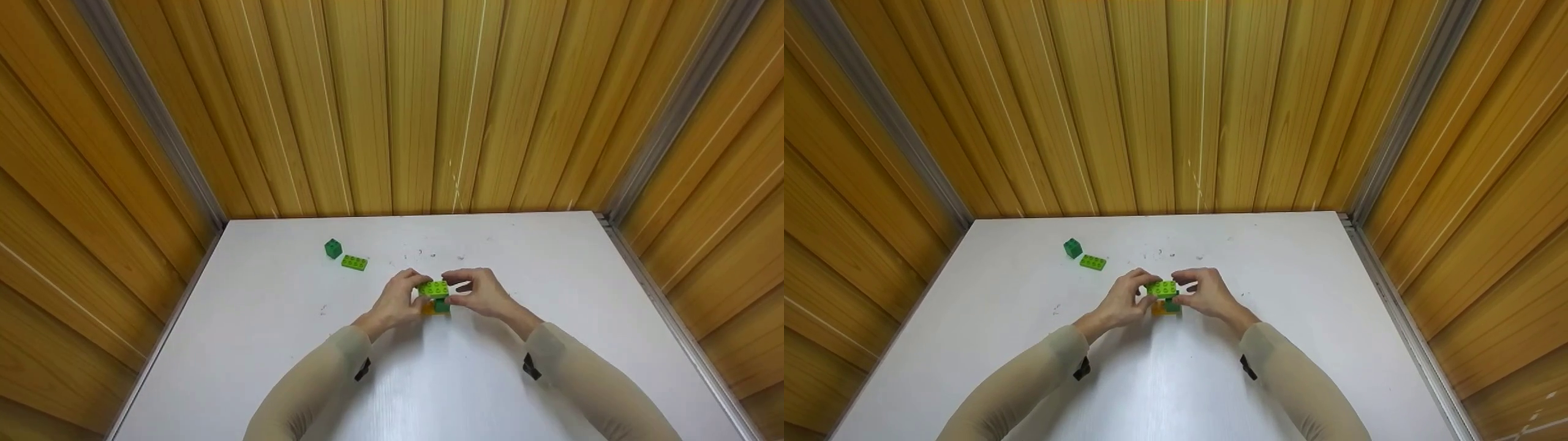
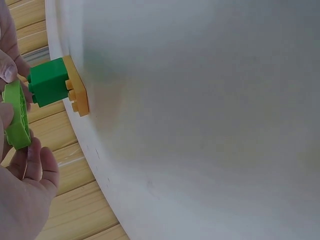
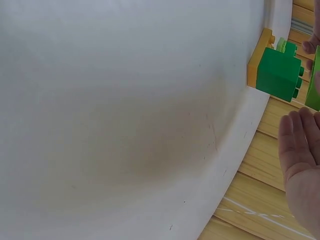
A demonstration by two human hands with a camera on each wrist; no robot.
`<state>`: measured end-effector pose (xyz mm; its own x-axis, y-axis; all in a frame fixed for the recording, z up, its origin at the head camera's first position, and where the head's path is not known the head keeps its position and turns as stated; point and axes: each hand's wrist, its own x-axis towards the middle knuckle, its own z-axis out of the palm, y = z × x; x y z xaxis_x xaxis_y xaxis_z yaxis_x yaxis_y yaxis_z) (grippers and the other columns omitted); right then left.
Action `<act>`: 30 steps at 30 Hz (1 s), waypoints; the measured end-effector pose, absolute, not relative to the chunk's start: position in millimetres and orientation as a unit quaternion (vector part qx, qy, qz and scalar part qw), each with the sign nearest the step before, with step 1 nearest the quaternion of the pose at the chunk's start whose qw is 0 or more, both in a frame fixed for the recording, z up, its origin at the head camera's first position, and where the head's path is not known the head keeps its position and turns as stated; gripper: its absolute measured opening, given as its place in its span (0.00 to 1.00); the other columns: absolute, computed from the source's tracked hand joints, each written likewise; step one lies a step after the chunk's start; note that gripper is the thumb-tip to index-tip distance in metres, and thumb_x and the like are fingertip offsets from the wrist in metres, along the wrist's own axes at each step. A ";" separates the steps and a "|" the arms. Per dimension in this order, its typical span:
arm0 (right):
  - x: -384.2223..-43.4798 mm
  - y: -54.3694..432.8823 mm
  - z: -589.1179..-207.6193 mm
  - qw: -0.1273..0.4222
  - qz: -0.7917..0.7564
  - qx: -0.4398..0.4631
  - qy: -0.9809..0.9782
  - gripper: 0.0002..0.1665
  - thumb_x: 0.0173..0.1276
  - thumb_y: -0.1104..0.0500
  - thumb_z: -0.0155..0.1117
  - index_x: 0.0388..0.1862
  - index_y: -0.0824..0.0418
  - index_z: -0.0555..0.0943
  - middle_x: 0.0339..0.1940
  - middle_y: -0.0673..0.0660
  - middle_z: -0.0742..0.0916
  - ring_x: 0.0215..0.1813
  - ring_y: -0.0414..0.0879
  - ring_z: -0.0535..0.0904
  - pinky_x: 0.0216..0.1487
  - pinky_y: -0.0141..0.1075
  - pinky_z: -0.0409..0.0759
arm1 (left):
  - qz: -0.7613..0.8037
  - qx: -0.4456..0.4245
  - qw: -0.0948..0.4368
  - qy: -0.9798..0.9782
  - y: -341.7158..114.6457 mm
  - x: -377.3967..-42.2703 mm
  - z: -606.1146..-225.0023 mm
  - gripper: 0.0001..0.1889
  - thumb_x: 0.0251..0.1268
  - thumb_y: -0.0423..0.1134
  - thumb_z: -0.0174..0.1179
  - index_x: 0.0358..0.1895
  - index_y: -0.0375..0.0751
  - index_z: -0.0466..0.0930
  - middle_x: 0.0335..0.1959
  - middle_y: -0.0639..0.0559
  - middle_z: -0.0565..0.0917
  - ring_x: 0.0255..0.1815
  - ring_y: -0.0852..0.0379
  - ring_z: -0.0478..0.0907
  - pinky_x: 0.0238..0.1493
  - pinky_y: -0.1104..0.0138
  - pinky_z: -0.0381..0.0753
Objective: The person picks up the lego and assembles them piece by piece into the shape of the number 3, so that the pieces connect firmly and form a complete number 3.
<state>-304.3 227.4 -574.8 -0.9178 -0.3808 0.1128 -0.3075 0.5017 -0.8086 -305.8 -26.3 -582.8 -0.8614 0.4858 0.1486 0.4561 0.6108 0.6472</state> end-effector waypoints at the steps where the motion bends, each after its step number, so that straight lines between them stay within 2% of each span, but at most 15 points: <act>1: -304.1 227.4 -575.2 0.038 -0.459 -0.201 0.865 0.30 0.71 0.63 0.83 0.70 0.66 0.87 0.66 0.65 0.92 0.65 0.64 0.91 0.66 0.53 0.92 | 0.354 0.263 0.021 0.897 -26.1 -305.6 -583.2 0.21 0.80 0.35 0.65 0.71 0.46 0.85 0.62 0.51 0.86 0.66 0.51 0.83 0.76 0.51 0.84; 7: -303.9 227.6 -576.4 0.029 -0.454 -0.209 0.866 0.25 0.71 0.66 0.81 0.66 0.69 0.89 0.62 0.66 0.94 0.62 0.64 0.93 0.63 0.52 0.93 | 0.349 0.268 0.016 0.898 -25.8 -306.1 -585.7 0.21 0.79 0.34 0.66 0.71 0.46 0.86 0.61 0.50 0.86 0.66 0.51 0.83 0.75 0.52 0.84; 15: -305.2 228.3 -577.8 0.032 -0.446 -0.206 0.871 0.24 0.72 0.67 0.80 0.66 0.68 0.89 0.62 0.65 0.94 0.62 0.63 0.92 0.63 0.50 0.93 | 0.343 0.268 0.019 0.900 -24.8 -306.1 -588.1 0.21 0.80 0.37 0.67 0.71 0.47 0.86 0.62 0.52 0.87 0.66 0.53 0.83 0.75 0.53 0.84; 22: -304.2 229.8 -580.3 0.023 -0.449 -0.221 0.865 0.24 0.71 0.68 0.79 0.65 0.72 0.88 0.60 0.68 0.94 0.64 0.66 0.91 0.62 0.52 0.93 | 0.340 0.285 0.013 0.896 -23.3 -307.2 -588.3 0.21 0.79 0.35 0.67 0.71 0.42 0.86 0.61 0.47 0.87 0.64 0.49 0.85 0.73 0.52 0.85; 30: -302.0 231.4 -582.7 0.024 -0.448 -0.221 0.866 0.24 0.71 0.68 0.80 0.65 0.71 0.89 0.60 0.67 0.94 0.63 0.66 0.92 0.63 0.52 0.93 | 0.338 0.272 0.033 0.900 -22.6 -306.3 -588.3 0.21 0.80 0.36 0.66 0.72 0.44 0.86 0.62 0.49 0.87 0.65 0.50 0.84 0.75 0.52 0.84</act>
